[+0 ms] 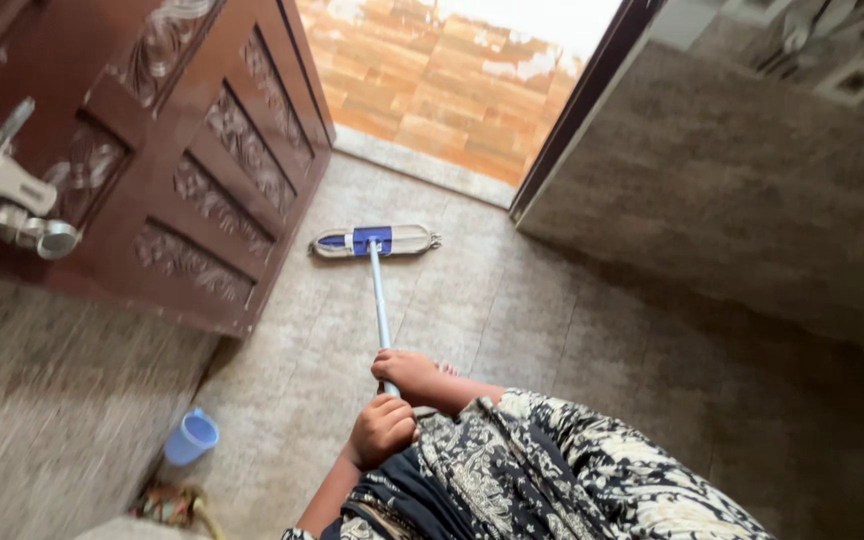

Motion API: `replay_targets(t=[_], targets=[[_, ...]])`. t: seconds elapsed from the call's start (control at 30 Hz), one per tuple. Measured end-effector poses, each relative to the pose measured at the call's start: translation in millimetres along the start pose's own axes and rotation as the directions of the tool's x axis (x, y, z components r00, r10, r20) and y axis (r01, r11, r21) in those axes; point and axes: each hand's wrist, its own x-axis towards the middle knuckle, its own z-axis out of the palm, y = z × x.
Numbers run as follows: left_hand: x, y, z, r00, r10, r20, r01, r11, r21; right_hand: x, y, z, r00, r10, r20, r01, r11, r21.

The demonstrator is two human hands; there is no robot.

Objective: The person cleans the tiled floor of a bathroom using a long-handled flat mop.

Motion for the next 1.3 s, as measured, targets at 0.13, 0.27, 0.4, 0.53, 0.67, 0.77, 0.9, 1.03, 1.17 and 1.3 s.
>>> replay_targets(t=[0.13,0.27,0.4,0.53,0.67,0.77,0.9,1.03,1.17,1.3], targets=[[32.1,-29.9,16.1,0.998,-0.035,0.058,0.035,0.999,0.003,16.9,39.4,-18.4,0.998,0.055,0.031,-0.053,0.998,-0.046],[47.7,-45.9,30.5,0.996,-0.027,0.083,0.028,1.000,-0.008,24.6,65.3,-31.1,0.999,0.037,0.033,-0.034,0.996,-0.081],[47.5,-60.7,34.6,0.988,-0.039,0.150,0.037,0.999,0.010,34.1,78.7,-23.3,0.992,0.113,0.061,-0.107,0.989,-0.102],[43.2,-74.1,29.4,0.987,0.040,0.159,-0.042,0.999,0.010,44.1,101.9,-6.0,1.000,0.020,-0.006,-0.021,0.989,-0.146],[35.5,-68.5,17.8,0.983,0.110,0.146,-0.109,0.994,-0.017,40.7,92.8,5.5,0.998,0.002,-0.059,-0.010,0.990,-0.141],[23.8,-60.7,1.1,0.978,0.154,0.137,-0.150,0.988,-0.043,37.3,65.3,11.4,0.995,0.082,-0.053,-0.088,0.989,-0.122],[7.6,-50.0,-15.2,0.954,0.286,0.091,-0.280,0.957,-0.076,27.0,20.7,18.4,0.990,0.127,-0.055,-0.132,0.986,-0.100],[-1.7,-35.8,-28.8,0.901,0.431,0.051,-0.424,0.899,-0.110,5.9,-29.0,23.6,0.924,0.378,-0.062,-0.380,0.924,-0.035],[-3.9,-18.3,-39.3,0.870,0.493,-0.004,-0.487,0.858,-0.161,-12.2,-53.8,30.5,0.934,0.312,-0.177,-0.323,0.946,-0.036],[8.7,-17.6,-35.9,0.859,0.511,-0.042,-0.505,0.830,-0.239,-17.2,-56.8,24.5,0.934,0.294,-0.205,-0.306,0.951,-0.033]])
